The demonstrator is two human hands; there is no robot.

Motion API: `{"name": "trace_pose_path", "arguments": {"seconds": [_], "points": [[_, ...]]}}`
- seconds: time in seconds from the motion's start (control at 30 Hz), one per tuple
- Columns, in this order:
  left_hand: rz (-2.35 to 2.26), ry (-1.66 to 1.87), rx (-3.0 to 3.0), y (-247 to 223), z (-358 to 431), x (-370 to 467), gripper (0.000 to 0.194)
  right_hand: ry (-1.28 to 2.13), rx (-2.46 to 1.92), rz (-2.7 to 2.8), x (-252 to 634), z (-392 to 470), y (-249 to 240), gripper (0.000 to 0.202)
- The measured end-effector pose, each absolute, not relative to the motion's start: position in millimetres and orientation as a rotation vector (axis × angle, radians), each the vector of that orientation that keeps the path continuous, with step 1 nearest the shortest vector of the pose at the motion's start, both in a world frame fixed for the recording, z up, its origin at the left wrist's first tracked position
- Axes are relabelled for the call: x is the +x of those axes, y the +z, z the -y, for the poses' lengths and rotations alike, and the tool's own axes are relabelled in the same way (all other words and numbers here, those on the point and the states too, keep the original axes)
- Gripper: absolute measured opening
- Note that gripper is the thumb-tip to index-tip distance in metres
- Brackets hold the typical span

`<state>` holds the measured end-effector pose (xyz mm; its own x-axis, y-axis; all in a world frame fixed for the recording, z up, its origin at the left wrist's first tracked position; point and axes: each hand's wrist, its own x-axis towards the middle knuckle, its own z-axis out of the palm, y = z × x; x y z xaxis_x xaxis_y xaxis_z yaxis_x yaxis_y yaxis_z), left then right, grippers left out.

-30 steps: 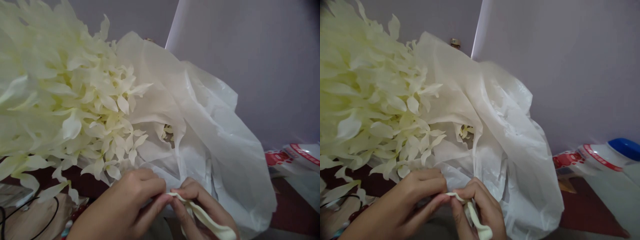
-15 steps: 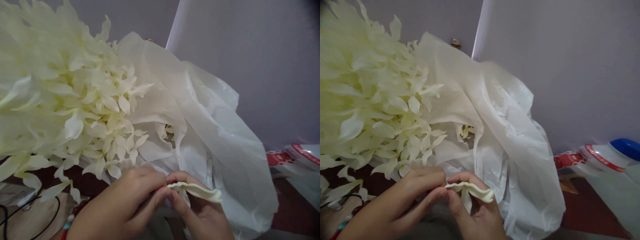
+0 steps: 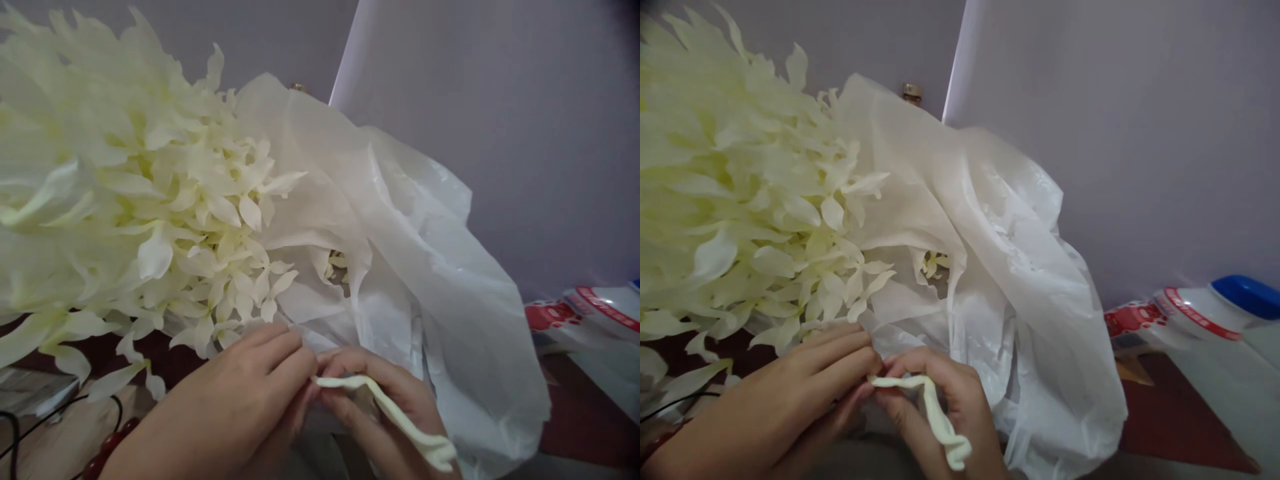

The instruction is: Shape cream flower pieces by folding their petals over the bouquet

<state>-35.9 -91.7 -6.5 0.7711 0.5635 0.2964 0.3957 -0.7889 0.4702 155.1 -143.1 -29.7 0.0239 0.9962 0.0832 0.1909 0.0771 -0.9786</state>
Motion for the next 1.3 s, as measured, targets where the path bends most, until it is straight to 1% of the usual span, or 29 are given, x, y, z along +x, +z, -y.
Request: {"name": "trace_pose_path", "arguments": {"seconds": [0.2, 0.33, 0.47, 0.63, 0.93, 1.07, 1.17, 1.23, 1.27, 1.3], "points": [[-0.666, 0.681, 2.812, -5.8, 88.3, -34.9, 0.025, 0.887, -1.061, 1.544, 156.0, 133.4, -26.1, 0.011], [-0.611, 0.660, 2.895, -8.0, 85.7, -35.2, 0.026, 0.909, -1.107, 1.596, 159.4, 133.4, -27.5, 0.014], [-0.508, 0.698, 2.721, -11.3, 86.7, -38.7, 0.029, 0.851, -1.137, 1.685, 162.0, 138.1, -26.0, 0.015], [-0.447, 0.688, 2.452, -17.9, 87.0, -41.0, 0.024, 0.717, -1.191, 1.843, 167.5, 140.9, -25.9, 0.028], [-0.354, 0.613, 2.142, -24.7, 81.6, -34.0, 0.024, 0.825, -1.253, 1.780, 163.4, 138.3, -25.1, 0.026], [-0.367, 0.588, 2.102, -24.2, 78.3, -33.7, 0.026, 0.804, -1.231, 1.810, 160.9, 134.3, -26.3, 0.027], [-0.381, 0.564, 2.118, -21.8, 76.6, -37.4, 0.026, 0.887, -1.206, 1.791, 161.2, 133.8, -29.7, 0.025], [-0.400, 0.574, 2.132, -19.0, 76.5, -39.9, 0.025, 1.013, -1.195, 1.660, 161.1, 134.5, -33.7, 0.012], [-0.424, 0.597, 2.138, -17.7, 76.9, -40.5, 0.025, 1.070, -1.166, 1.543, 160.7, 134.8, -36.2, 0.012], [-0.456, 0.628, 2.142, -16.7, 77.7, -40.7, 0.026, 1.124, -1.139, 1.386, 160.1, 135.0, -39.0, 0.020]]}}
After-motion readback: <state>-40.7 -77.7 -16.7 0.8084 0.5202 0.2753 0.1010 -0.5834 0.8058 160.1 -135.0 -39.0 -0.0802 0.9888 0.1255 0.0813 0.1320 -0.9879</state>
